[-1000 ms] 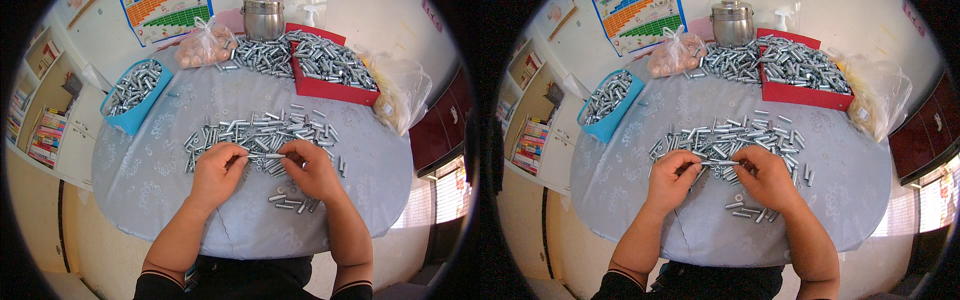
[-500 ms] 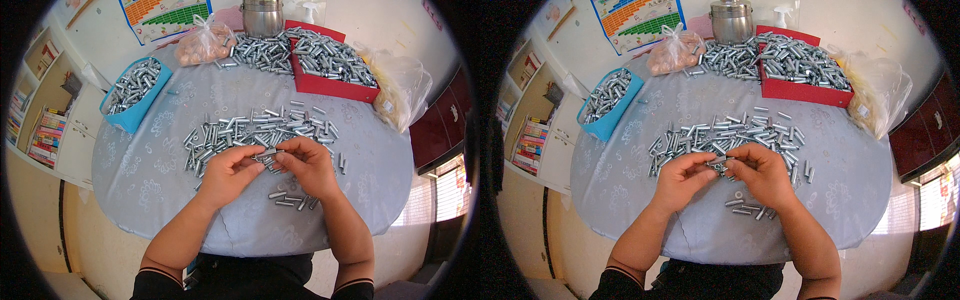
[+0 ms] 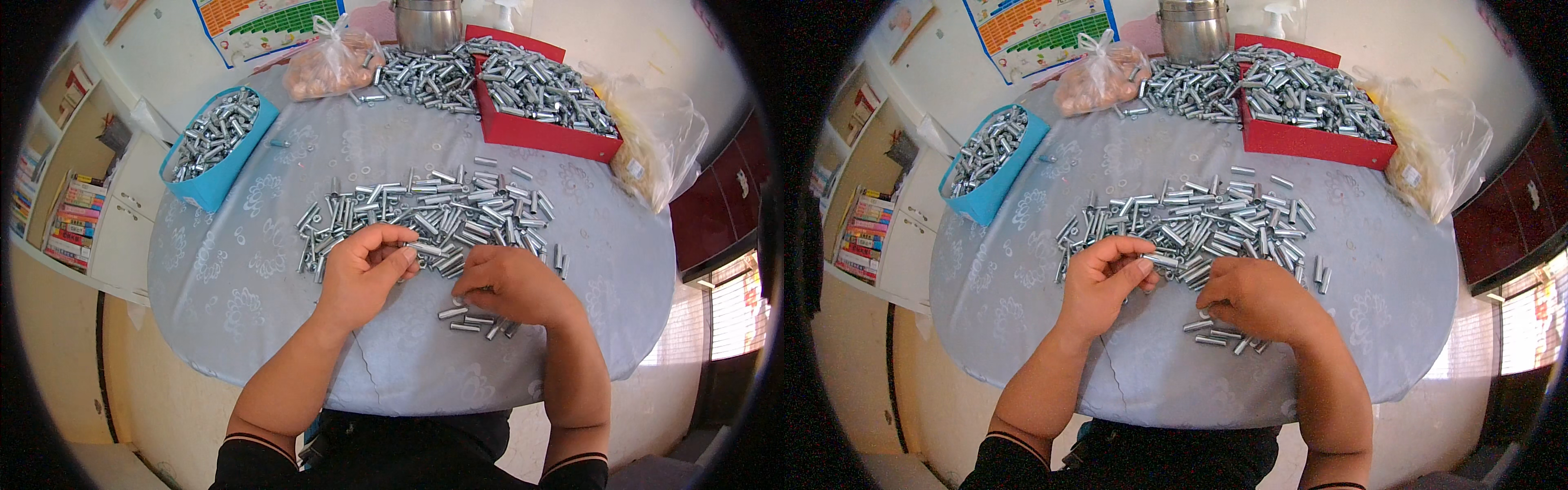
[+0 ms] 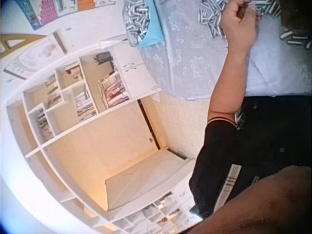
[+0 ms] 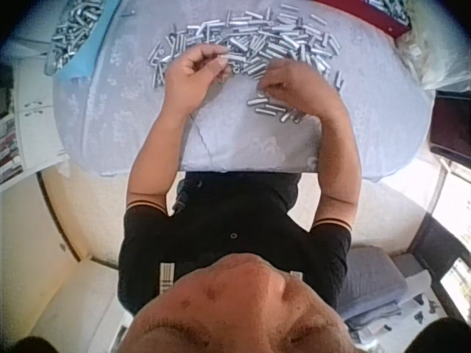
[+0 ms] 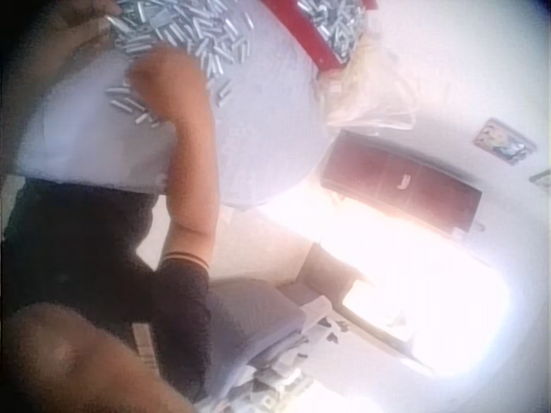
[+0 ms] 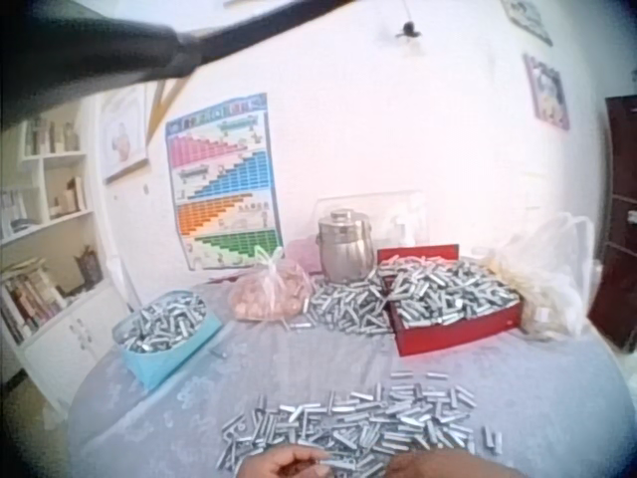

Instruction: The person sits at a table and repeatedly picks up small metal bolts and washers from a central pile. They insert the washers onto the bolts by hand and place the assembled units into a blue container on the left.

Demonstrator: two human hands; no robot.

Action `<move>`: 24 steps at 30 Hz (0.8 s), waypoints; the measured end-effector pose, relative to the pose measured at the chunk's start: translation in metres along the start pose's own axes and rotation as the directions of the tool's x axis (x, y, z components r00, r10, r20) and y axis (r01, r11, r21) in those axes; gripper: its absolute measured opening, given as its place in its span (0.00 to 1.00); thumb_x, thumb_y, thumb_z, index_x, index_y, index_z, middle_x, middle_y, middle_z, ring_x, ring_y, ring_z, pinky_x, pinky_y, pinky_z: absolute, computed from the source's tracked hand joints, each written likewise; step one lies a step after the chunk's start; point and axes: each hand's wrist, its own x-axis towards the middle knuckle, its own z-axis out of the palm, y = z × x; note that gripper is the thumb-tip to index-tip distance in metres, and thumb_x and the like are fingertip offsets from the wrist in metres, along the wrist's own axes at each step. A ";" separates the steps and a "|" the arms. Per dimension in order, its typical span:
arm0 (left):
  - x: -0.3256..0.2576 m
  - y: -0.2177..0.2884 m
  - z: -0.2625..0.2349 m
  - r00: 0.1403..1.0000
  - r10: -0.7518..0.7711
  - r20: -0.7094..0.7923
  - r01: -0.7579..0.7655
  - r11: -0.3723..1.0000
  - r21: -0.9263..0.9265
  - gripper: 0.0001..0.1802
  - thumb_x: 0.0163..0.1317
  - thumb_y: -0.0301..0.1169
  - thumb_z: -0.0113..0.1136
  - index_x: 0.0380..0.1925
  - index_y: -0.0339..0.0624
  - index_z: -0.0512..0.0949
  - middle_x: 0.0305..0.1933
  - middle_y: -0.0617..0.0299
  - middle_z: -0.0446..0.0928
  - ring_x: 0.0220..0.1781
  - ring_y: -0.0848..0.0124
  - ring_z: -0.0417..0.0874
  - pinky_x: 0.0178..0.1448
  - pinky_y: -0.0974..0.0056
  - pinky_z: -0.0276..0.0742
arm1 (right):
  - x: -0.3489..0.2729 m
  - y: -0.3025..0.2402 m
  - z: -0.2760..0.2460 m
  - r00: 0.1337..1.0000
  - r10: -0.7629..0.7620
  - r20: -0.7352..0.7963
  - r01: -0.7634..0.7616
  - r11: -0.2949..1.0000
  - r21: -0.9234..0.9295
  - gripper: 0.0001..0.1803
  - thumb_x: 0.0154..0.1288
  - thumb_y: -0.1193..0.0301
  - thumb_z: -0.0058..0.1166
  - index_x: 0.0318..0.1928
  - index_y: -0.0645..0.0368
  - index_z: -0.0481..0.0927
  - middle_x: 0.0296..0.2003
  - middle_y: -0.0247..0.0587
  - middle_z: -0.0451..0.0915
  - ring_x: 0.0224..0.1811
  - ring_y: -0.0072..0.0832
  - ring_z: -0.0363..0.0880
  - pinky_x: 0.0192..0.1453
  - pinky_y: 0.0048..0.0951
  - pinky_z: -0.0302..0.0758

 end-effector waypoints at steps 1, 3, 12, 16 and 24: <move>0.000 0.001 0.001 1.000 -0.005 -0.004 0.005 1.000 -0.004 0.10 0.64 0.20 0.58 0.46 0.33 0.78 0.34 0.59 0.81 0.34 0.75 0.82 0.40 0.70 0.80 | 0.000 -0.001 0.002 1.000 0.008 0.016 -0.008 1.000 -0.009 0.06 0.54 0.73 0.60 0.34 0.54 0.84 0.32 0.37 0.78 0.38 0.39 0.80 0.41 0.38 0.76; 0.000 0.001 0.002 1.000 -0.009 -0.010 0.009 1.000 -0.006 0.10 0.64 0.20 0.58 0.45 0.33 0.78 0.33 0.59 0.81 0.34 0.75 0.82 0.40 0.70 0.80 | 0.000 0.000 0.005 1.000 0.015 0.018 -0.015 0.999 -0.039 0.06 0.54 0.73 0.59 0.34 0.53 0.84 0.33 0.37 0.78 0.38 0.39 0.80 0.42 0.38 0.76; -0.002 -0.004 0.003 0.999 -0.036 0.003 0.036 0.999 0.003 0.09 0.64 0.21 0.59 0.45 0.34 0.79 0.34 0.60 0.82 0.34 0.74 0.83 0.39 0.70 0.81 | 0.000 0.004 0.013 0.995 0.055 -0.081 -0.061 0.996 -0.071 0.06 0.54 0.73 0.60 0.34 0.56 0.82 0.32 0.39 0.79 0.37 0.38 0.80 0.41 0.37 0.76; -0.003 -0.004 0.005 0.997 -0.076 0.024 0.077 0.997 -0.032 0.10 0.65 0.23 0.59 0.45 0.34 0.79 0.34 0.59 0.82 0.34 0.73 0.84 0.39 0.69 0.82 | 0.009 -0.006 0.012 0.869 0.335 -0.364 -0.219 0.920 0.324 0.05 0.55 0.76 0.60 0.34 0.61 0.80 0.29 0.40 0.80 0.29 0.29 0.79 0.35 0.29 0.76; 0.001 -0.003 0.004 0.997 -0.077 -0.008 0.077 0.995 -0.067 0.10 0.65 0.23 0.59 0.45 0.33 0.79 0.34 0.58 0.82 0.33 0.72 0.84 0.37 0.69 0.83 | 0.015 -0.010 0.023 0.824 0.379 -0.421 -0.070 0.806 0.587 0.04 0.59 0.81 0.59 0.34 0.65 0.78 0.37 0.37 0.84 0.33 0.15 0.78 0.38 0.20 0.76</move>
